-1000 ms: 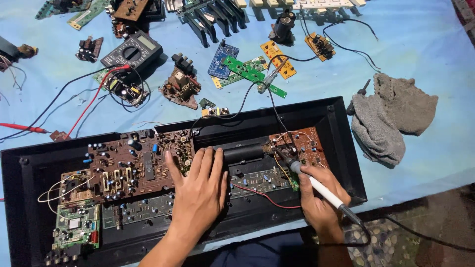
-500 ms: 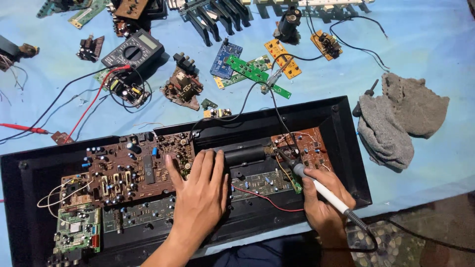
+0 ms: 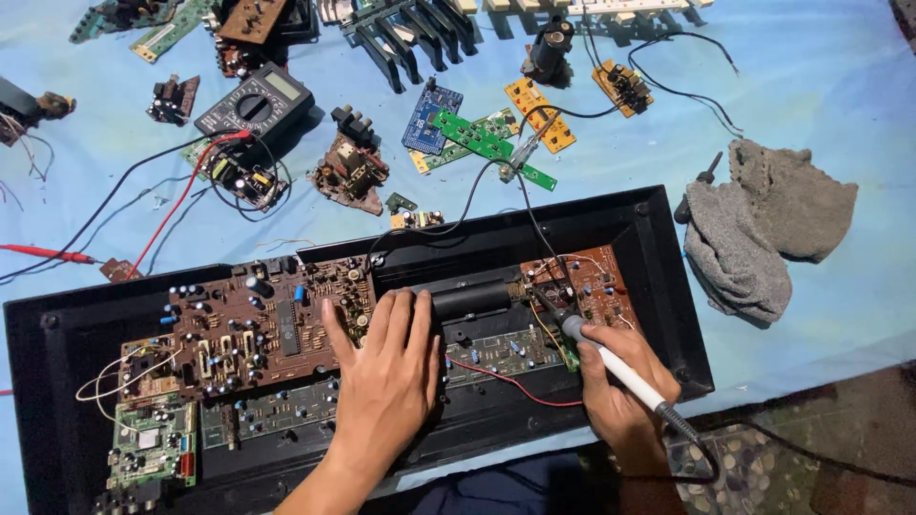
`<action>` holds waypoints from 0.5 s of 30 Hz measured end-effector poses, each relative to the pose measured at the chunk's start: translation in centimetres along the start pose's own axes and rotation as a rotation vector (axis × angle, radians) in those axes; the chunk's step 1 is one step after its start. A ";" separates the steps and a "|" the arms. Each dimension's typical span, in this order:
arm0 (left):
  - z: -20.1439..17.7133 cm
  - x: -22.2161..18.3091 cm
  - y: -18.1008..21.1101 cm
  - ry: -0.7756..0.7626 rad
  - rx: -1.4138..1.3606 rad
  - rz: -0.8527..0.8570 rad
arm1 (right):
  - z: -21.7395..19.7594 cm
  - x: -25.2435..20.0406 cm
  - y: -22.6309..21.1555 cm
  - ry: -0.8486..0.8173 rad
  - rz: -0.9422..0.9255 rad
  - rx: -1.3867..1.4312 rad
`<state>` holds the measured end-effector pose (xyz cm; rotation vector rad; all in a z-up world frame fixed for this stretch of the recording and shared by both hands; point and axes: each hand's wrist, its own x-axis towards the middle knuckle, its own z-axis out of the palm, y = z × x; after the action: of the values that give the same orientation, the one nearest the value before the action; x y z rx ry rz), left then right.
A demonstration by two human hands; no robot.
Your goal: Soldering components and wires onto a circuit board inside an electronic keyboard casing
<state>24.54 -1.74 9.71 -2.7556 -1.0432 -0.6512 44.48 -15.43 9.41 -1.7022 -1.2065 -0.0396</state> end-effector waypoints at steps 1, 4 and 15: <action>0.0 0.0 0.0 0.001 0.000 -0.002 | 0.0 0.0 -0.1 -0.002 -0.002 0.000; 0.2 -0.1 -0.1 0.017 -0.010 -0.003 | 0.0 0.0 0.2 -0.007 -0.028 -0.001; 0.4 -0.3 -0.1 0.018 -0.015 0.010 | 0.3 -0.6 1.4 0.016 -0.039 -0.009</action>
<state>24.38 -1.71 9.19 -2.7612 -1.0243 -0.6835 45.04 -15.57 7.97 -1.6837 -1.2292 -0.0824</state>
